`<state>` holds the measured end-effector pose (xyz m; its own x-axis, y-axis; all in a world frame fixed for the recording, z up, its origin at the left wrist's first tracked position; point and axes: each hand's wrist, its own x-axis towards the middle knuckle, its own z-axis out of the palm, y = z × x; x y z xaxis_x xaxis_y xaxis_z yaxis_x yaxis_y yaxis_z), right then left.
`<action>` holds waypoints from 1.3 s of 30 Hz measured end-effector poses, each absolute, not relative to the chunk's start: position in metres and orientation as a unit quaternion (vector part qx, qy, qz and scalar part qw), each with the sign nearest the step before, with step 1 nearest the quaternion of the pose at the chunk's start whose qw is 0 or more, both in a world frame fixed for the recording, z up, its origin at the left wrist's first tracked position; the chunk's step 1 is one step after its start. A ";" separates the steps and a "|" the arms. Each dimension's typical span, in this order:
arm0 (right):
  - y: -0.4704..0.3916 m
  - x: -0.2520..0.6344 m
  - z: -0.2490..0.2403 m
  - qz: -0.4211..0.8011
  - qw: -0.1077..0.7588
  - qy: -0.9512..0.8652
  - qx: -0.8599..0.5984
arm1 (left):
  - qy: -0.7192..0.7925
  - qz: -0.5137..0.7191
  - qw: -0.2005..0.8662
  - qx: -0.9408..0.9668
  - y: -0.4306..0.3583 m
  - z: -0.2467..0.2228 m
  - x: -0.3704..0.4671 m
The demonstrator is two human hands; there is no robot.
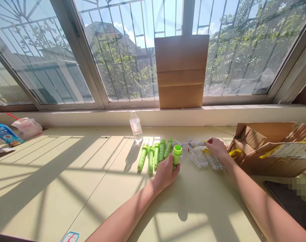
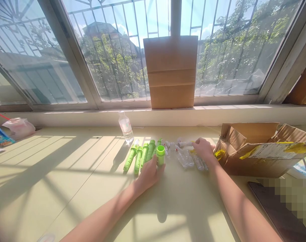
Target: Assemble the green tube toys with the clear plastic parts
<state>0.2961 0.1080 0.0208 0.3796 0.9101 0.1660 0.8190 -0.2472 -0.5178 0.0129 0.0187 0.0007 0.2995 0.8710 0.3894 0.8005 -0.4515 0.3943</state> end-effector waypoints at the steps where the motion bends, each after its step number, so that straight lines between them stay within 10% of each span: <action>1: 0.108 0.296 0.022 0.089 0.278 -0.546 -0.785 | 0.520 0.283 0.062 0.804 0.018 0.001 0.013; 39: 0.106 0.295 0.023 0.104 0.299 -0.583 -0.748 | 0.520 0.275 0.062 0.806 0.016 0.005 0.014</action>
<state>0.2949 0.1058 0.0228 0.2995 0.9343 0.1933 0.8099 -0.1419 -0.5691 0.0141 0.0157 0.0052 0.3080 0.8729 0.3783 0.8046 -0.4512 0.3860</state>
